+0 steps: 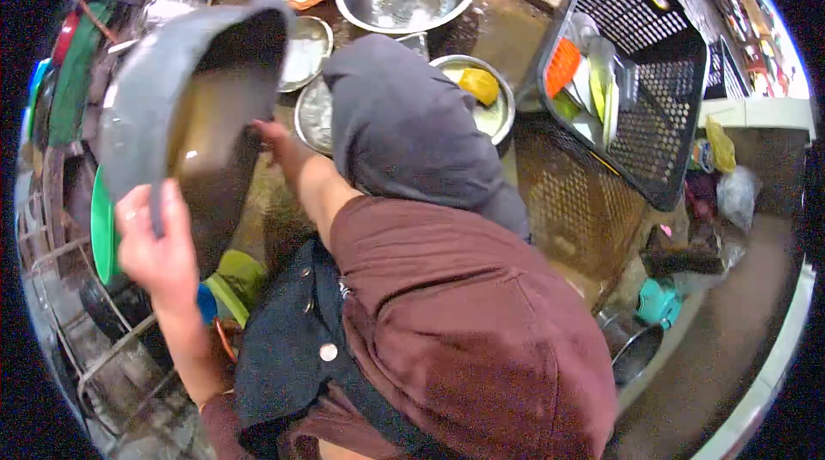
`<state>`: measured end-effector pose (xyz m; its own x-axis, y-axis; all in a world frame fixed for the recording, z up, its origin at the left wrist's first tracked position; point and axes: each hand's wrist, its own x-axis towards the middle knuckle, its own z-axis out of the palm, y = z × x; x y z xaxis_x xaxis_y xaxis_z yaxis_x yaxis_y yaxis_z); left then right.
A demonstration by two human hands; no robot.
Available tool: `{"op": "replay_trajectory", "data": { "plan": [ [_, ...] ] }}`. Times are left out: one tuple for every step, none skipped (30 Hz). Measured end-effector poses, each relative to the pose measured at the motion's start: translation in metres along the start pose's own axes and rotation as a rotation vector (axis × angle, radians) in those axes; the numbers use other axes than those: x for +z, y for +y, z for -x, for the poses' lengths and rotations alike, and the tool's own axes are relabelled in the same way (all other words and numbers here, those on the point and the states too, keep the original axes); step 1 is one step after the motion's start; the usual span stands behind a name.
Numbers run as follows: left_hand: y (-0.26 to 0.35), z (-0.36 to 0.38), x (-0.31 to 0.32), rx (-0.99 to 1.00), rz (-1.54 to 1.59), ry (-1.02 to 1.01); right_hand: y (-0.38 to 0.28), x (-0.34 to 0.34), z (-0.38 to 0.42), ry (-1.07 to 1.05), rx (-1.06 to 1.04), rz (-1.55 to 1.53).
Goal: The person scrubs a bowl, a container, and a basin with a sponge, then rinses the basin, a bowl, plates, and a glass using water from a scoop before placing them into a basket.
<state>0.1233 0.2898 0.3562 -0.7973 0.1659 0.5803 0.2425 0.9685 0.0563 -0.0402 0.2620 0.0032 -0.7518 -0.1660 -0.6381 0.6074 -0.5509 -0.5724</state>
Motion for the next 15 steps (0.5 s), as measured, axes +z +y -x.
{"op": "replay_trajectory", "data": {
  "plan": [
    [-0.018, -0.002, -0.005, -0.047, -0.027, 0.096, -0.014, 0.012, -0.002, 0.0, -0.049, 0.024],
    [-0.038, -0.008, -0.012, -0.095, -0.056, 0.196, -0.034, 0.022, 0.002, 0.013, -0.104, 0.046],
    [-0.057, -0.017, -0.022, -0.144, -0.034, 0.289, -0.056, 0.033, 0.005, 0.034, -0.176, 0.086],
    [-0.076, -0.027, -0.035, -0.195, -0.015, 0.387, -0.09, 0.044, 0.014, 0.082, -0.245, 0.124],
    [-0.101, -0.035, -0.044, -0.118, 0.083, 0.472, -0.126, 0.056, 0.026, 0.129, -0.315, 0.164],
    [-0.127, -0.04, -0.05, -0.038, 0.182, 0.553, -0.17, 0.065, 0.054, 0.218, -0.39, 0.249],
    [-0.161, -0.04, -0.055, -0.028, 0.2, 0.559, -0.206, 0.072, 0.052, 0.2, -0.518, 0.356],
    [-0.195, -0.041, -0.06, -0.097, 0.158, 0.6, -0.243, 0.079, 0.057, 0.163, -0.609, 0.382],
    [-0.2, -0.046, -0.056, -0.128, 0.145, 0.625, -0.284, 0.079, 0.071, 0.118, -0.732, 0.434],
    [-0.205, -0.05, -0.053, -0.16, 0.132, 0.65, -0.325, 0.087, 0.061, 0.059, -0.889, 0.597],
    [-0.2, -0.056, -0.042, -0.311, 0.175, 0.733, -0.362, 0.082, 0.085, 0.183, -0.915, 0.736],
    [-0.194, -0.063, -0.028, -0.464, 0.22, 0.811, -0.399, 0.072, 0.109, 0.156, -0.965, 0.811],
    [-0.188, -0.07, -0.013, -0.62, 0.27, 0.879, -0.437, 0.068, 0.114, 0.198, -1.063, 1.004],
    [-0.192, -0.081, 0.002, -0.617, 0.282, 0.865, -0.459, 0.054, 0.141, 0.221, -1.074, 1.005],
    [-0.142, -0.096, 0.011, -0.606, 0.478, 0.876, -0.482, 0.021, 0.182, 0.206, -1.187, 1.015]
  ]
}}
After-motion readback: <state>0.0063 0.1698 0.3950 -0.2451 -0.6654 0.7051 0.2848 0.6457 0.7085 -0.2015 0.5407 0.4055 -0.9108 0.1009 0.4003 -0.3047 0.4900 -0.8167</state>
